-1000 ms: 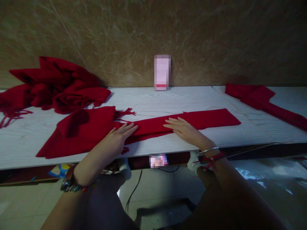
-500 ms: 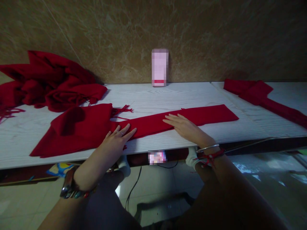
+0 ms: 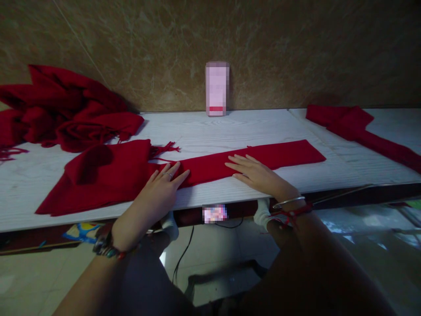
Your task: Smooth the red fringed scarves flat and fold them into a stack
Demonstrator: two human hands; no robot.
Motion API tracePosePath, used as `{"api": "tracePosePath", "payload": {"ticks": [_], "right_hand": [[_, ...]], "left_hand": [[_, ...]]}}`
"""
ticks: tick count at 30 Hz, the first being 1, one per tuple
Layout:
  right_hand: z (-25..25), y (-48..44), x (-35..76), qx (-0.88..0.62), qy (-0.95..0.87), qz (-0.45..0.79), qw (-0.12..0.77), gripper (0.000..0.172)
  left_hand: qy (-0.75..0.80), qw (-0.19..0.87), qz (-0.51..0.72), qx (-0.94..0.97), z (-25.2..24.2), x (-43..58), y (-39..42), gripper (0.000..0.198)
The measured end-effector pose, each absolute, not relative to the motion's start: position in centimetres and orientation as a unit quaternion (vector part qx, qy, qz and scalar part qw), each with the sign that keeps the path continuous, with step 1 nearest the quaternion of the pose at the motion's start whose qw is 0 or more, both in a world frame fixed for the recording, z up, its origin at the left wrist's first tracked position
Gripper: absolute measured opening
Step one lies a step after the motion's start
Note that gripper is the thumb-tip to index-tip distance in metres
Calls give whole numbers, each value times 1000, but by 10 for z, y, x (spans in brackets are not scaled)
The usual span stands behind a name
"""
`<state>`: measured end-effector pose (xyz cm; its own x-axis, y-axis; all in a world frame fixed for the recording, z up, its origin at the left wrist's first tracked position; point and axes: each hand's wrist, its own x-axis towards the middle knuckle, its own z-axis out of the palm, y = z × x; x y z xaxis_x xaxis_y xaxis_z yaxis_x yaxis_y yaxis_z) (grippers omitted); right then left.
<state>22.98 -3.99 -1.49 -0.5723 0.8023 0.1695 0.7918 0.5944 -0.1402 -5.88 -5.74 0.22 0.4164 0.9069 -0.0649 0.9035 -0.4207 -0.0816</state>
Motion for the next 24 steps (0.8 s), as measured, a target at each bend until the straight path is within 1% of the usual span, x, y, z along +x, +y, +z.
{"api": "tracePosePath", "payload": {"ticks": [6,10,12,15,17,22,24], "right_hand": [[-14,-40,228,-447,-890,4,94,41],[-11,-42,229,-442,-893,-22,84,44],[-10,-43,230,-441,-893,-27,86,48],[-10,-44,231,-447,-891,-14,77,53],[-11,-43,231,-451,-890,-2,67,54],[-12,-42,230,-456,-887,7,73,56],[-11,-43,230,-458,-885,15,82,52]], "left_hand": [[-505,3,11,-863,0,-33,-48,50],[-513,20,-35,-858,4,-32,-51,51],[-521,13,-16,-853,6,-31,-55,52],[-536,-33,55,-842,9,-29,-62,48],[-546,-56,80,-832,10,-27,-65,46],[-560,-82,91,-819,12,-25,-67,47],[-565,-87,94,-815,13,-25,-67,47]]}}
